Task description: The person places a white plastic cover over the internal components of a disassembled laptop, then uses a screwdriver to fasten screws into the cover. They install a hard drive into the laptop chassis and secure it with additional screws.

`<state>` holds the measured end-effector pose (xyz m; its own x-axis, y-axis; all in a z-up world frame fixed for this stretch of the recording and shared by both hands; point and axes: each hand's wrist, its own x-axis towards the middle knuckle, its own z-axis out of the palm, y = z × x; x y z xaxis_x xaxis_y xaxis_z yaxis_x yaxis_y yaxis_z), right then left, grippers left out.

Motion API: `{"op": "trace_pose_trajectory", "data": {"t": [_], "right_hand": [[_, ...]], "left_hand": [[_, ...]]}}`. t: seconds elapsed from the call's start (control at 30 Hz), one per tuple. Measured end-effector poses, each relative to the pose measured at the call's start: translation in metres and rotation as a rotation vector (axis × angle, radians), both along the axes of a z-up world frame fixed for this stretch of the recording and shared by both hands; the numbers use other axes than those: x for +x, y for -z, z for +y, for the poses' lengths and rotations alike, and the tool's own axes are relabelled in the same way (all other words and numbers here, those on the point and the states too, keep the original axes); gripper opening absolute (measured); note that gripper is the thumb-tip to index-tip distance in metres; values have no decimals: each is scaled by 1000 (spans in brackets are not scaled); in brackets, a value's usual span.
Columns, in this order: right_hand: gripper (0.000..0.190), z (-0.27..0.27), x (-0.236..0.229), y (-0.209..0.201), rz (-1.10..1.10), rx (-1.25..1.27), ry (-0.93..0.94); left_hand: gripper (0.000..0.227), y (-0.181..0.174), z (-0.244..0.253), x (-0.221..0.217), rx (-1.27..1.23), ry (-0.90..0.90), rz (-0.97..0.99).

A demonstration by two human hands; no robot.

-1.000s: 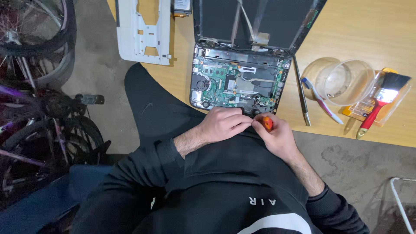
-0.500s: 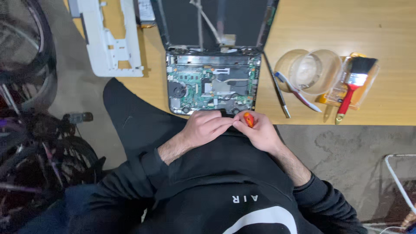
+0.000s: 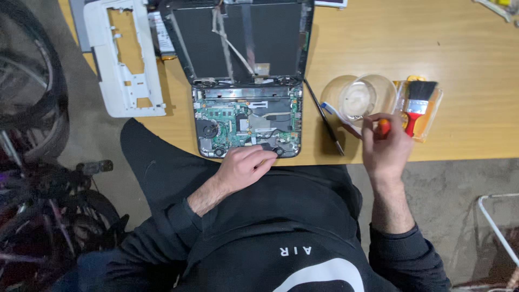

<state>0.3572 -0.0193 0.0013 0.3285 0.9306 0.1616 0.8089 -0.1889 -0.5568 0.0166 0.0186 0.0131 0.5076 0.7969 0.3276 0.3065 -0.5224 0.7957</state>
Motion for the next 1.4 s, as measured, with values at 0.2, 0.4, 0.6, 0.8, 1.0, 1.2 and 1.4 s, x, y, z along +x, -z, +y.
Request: {"op": "trace_pose_trajectory", "data": {"t": [0.2, 0.4, 0.6, 0.8, 1.0, 1.2, 1.4], "right_hand": [[10, 19, 13, 9, -256, -37, 8], [15, 18, 8, 4, -285, -15, 35], [27, 15, -36, -43, 400, 32, 11], [24, 11, -90, -52, 167, -256, -281], [49, -1, -83, 5, -305, -215, -345], [37, 5, -90, 17, -640, -229, -330], [49, 13, -94, 20, -556, -366, -346]], "left_hand": [[2, -12, -6, -7, -84, -69, 59], [8, -6, -27, -39, -138, -102, 269], [7, -6, -31, -62, -230, -366, 357], [23, 0, -32, -60, -239, -370, 317], [22, -9, -37, -61, -249, -372, 281], [23, -7, -44, -87, -350, -450, 163], [20, 1, -45, -100, -449, -532, 16]]}}
